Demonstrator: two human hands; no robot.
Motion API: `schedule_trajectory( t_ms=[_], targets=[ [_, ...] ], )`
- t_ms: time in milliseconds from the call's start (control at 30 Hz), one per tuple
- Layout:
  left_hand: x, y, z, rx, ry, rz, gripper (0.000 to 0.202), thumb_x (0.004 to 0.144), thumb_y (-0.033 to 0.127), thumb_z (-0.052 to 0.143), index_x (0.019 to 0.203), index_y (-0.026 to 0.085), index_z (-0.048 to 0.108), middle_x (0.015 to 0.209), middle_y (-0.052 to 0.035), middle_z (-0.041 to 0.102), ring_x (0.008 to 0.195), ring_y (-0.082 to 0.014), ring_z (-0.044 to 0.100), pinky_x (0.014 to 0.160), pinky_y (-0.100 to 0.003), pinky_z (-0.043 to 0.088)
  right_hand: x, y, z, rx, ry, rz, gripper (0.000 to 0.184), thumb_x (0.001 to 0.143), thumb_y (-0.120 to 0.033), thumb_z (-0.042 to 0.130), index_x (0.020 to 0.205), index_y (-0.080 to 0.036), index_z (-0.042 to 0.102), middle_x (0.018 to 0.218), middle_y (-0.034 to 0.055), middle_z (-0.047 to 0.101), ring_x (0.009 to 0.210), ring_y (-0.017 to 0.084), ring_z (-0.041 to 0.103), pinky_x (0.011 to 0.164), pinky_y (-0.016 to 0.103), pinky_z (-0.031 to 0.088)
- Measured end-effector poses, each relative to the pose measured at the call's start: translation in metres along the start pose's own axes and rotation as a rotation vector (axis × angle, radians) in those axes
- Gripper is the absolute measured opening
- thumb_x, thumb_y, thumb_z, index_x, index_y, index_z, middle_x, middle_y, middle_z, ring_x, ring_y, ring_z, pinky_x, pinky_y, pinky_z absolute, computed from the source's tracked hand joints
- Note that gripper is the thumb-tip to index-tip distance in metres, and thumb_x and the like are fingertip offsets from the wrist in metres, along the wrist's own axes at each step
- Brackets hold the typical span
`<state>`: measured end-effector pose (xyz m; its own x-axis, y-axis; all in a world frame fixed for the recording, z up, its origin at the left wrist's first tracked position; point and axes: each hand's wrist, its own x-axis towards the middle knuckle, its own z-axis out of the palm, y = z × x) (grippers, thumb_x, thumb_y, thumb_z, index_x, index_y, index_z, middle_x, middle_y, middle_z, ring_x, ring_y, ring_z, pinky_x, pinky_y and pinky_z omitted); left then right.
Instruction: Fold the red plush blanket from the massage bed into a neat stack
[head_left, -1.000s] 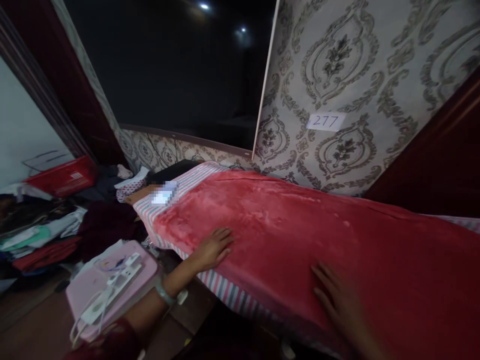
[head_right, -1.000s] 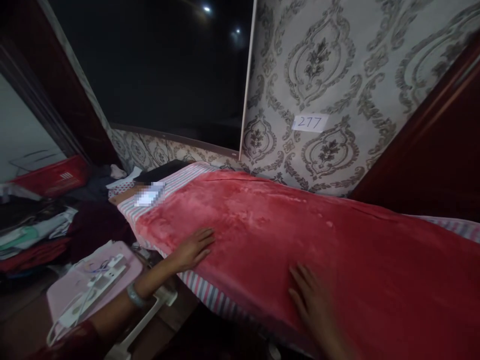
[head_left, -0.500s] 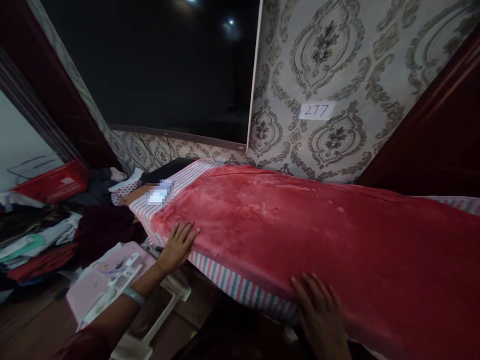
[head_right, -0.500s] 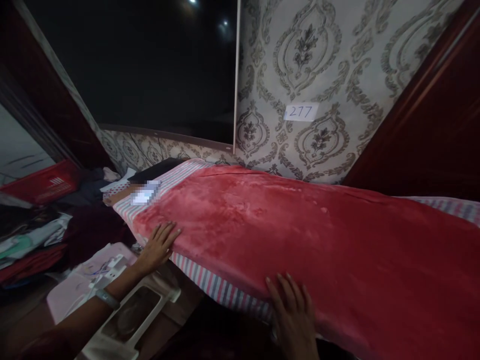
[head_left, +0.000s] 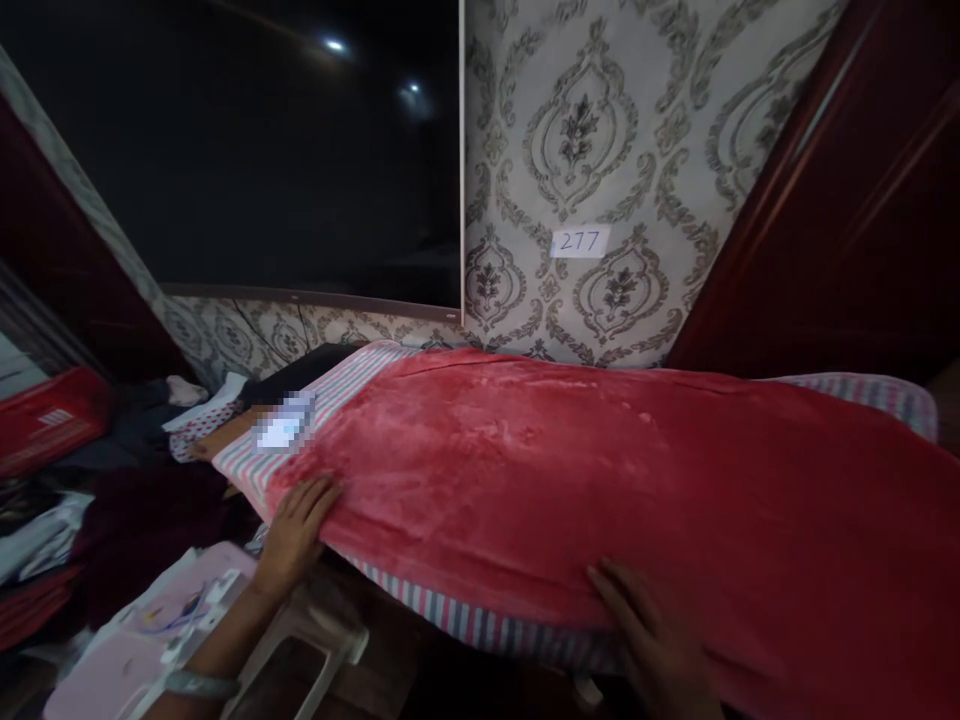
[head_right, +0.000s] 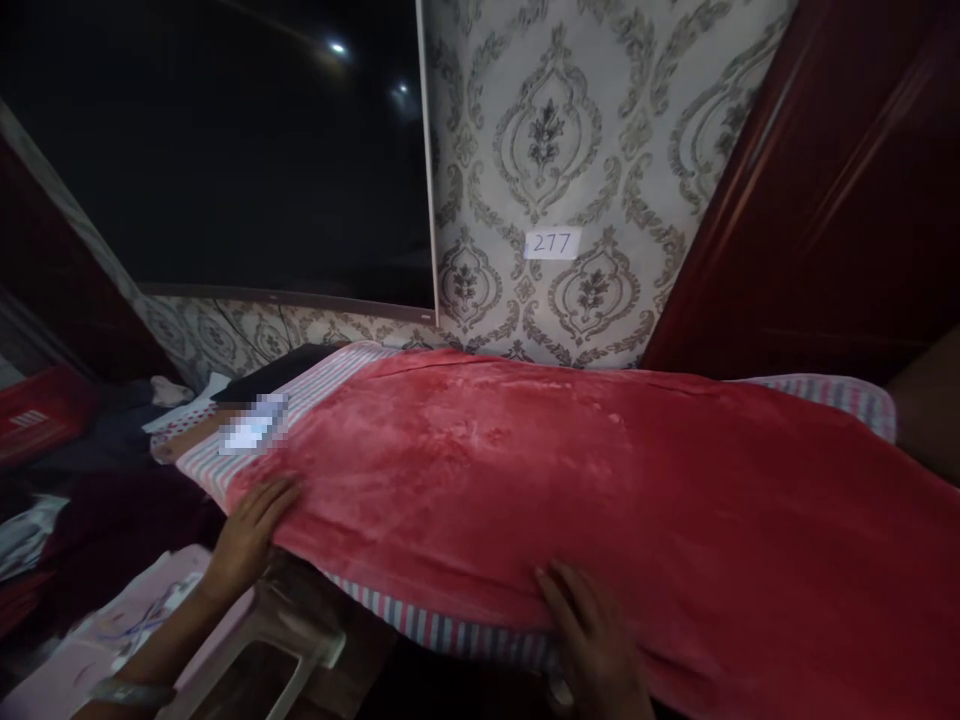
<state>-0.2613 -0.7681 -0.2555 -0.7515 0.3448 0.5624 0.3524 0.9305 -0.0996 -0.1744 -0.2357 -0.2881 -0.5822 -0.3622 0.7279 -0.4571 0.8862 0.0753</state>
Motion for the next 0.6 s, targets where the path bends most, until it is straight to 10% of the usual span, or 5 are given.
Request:
schedule_trajectory(
  t_ms=[267,600],
  targets=[
    [0.033,-0.022,-0.037,0.038,0.103,-0.039,0.046,0.070,0.006,0.044,0.106,0.020,0.069,0.109,-0.0104,0.072,0.105,-0.0283,0.066,0.094,-0.043,0.052,0.055,0.042,-0.047,0.022,0.095,0.028,0.045,0.091,-0.013,0.041,0.126,-0.031,0.065,0.103,0.0057,0.071,0.091,0.022,0.069,0.077,0.032,0.056],
    [0.046,-0.030,-0.076,0.104,0.213,0.014,0.025,0.079,0.014,0.046,0.094,0.021,0.065,0.097,-0.0093,0.071,0.097,-0.0270,0.066,0.088,-0.039,0.051,0.043,0.044,-0.088,-0.016,0.086,-0.117,0.048,0.090,-0.015,0.043,0.134,-0.026,0.058,0.111,0.0051,0.071,0.095,0.021,0.069,0.081,0.030,0.056]
  ],
)
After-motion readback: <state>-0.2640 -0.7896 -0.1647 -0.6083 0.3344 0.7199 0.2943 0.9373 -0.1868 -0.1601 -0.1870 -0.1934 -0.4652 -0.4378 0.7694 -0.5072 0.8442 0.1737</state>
